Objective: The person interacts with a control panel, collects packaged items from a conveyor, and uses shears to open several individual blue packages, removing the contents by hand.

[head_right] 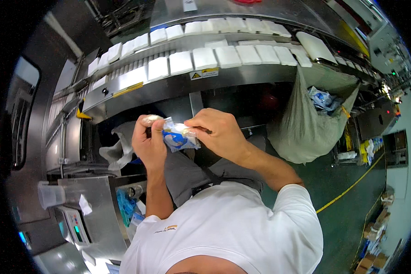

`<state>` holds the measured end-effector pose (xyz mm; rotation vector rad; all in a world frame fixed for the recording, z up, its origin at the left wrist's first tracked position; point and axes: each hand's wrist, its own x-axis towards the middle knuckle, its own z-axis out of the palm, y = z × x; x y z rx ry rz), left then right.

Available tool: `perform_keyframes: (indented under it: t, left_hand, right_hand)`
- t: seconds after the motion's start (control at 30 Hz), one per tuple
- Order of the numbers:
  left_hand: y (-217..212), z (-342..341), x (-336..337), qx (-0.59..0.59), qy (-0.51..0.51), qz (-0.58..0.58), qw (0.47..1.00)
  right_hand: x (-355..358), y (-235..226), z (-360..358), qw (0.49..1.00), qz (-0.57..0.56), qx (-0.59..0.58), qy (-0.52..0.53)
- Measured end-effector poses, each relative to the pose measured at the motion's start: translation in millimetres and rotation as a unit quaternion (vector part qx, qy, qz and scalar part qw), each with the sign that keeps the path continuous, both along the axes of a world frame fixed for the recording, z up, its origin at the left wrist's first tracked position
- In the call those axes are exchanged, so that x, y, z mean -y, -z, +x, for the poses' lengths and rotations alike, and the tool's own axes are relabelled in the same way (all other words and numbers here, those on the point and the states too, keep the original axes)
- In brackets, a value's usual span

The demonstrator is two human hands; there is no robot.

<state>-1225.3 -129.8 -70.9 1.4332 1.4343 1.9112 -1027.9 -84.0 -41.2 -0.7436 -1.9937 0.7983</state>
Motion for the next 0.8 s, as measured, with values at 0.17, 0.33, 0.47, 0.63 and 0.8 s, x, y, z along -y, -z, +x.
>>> perform_keyframes:
  t: [0.17, 0.33, 0.47, 0.63, 0.8]
  left_hand:
    - [20.8, -16.1, -11.6, 0.135, -0.044, -0.034, 0.989]
    - [27.1, 7.9, -18.4, 0.211, 0.064, -0.059, 0.974]
    - [29.4, 19.0, -18.6, 0.207, 0.087, -0.028, 0.974]
    - [61.3, 5.3, -38.4, 0.216, 0.029, -0.012, 0.976]
    - [72.5, -13.4, -28.7, 0.030, 0.072, -0.076, 0.994]
  right_hand:
    - [-3.2, 13.1, 23.7, 0.966, -0.211, -0.144, 0.043]
    - [-17.3, 25.8, 36.4, 0.932, -0.271, -0.240, -0.010]
    - [-7.7, 22.1, 30.3, 0.922, -0.308, -0.227, -0.062]
    - [2.9, 0.7, 23.3, 0.993, -0.064, -0.084, 0.052]
    - [5.0, -28.1, 22.3, 0.985, 0.160, 0.011, 0.055]
